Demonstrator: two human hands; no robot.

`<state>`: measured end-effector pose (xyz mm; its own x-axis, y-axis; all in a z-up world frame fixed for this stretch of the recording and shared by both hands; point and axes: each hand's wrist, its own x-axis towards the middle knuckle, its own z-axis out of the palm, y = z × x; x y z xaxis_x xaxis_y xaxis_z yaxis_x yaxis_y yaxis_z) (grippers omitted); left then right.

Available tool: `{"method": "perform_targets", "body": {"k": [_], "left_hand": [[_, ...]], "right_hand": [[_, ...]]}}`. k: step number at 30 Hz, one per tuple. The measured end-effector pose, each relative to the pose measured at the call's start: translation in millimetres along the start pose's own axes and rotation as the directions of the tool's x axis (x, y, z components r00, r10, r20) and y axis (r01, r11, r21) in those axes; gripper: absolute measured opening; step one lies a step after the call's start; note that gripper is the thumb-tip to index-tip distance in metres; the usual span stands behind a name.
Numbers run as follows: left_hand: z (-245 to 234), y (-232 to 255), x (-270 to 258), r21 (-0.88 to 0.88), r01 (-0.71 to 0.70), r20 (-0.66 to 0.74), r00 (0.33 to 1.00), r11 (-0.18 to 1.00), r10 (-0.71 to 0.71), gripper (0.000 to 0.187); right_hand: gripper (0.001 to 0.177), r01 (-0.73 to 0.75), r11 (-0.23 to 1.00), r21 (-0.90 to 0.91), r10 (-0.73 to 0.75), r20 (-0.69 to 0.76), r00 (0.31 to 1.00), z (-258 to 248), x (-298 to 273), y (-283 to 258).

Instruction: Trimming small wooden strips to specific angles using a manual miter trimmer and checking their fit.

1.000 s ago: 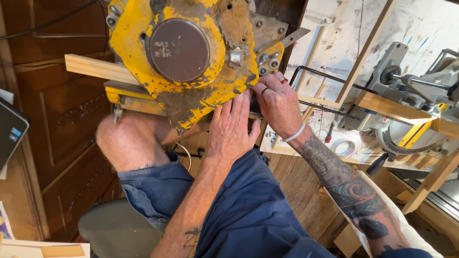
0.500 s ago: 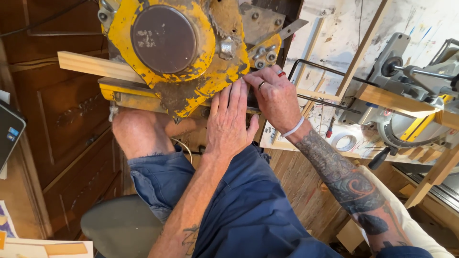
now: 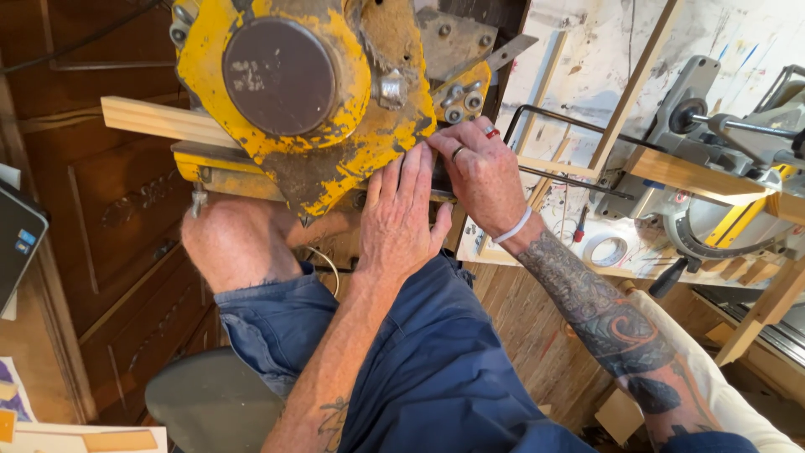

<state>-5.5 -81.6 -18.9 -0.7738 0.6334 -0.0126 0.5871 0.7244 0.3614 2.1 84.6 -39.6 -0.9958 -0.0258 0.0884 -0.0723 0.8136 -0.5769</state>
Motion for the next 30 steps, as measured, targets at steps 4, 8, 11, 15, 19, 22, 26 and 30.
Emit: {"method": "perform_targets", "body": {"k": [4,8,11,15,19,22,26,30], "left_hand": [[1,0,-1,-0.01,-0.005,0.003,1.0,1.0,0.005,0.074],[1,-1,-2,-0.016,0.004,0.001,1.0,1.0,-0.004,0.076],[2,-1,-1,-0.019,0.001,0.004,1.0,1.0,-0.001,0.076],[4,-3,-3,-0.023,-0.005,0.016,1.0,1.0,0.005,0.075],[2,-3,-1,-0.015,-0.012,0.017,1.0,1.0,0.012,0.073],[4,-4,-4,-0.015,-0.001,0.024,1.0,1.0,0.001,0.074],[-2,0,-2,-0.003,-0.002,0.007,1.0,1.0,0.002,0.076],[-7,3,5,0.01,-0.006,-0.013,1.0,1.0,0.006,0.075]], "right_hand": [[0.017,-0.001,1.0,-0.017,0.001,0.001,1.0,-2,-1,-3],[0.018,-0.001,1.0,-0.014,0.001,0.005,1.0,0,0,-3],[0.018,-0.007,1.0,-0.018,0.007,0.005,1.0,0,0,-1],[0.017,-0.01,1.0,-0.003,0.01,0.006,1.0,1,0,-1],[0.017,-0.013,1.0,-0.005,0.013,-0.003,1.0,2,0,1],[0.018,-0.009,1.0,0.012,0.01,-0.007,1.0,4,-1,0],[0.017,-0.019,1.0,-0.001,0.019,0.014,1.0,-1,0,-6],[0.021,-0.025,0.999,-0.023,0.026,0.014,1.0,-7,4,-6]]}}
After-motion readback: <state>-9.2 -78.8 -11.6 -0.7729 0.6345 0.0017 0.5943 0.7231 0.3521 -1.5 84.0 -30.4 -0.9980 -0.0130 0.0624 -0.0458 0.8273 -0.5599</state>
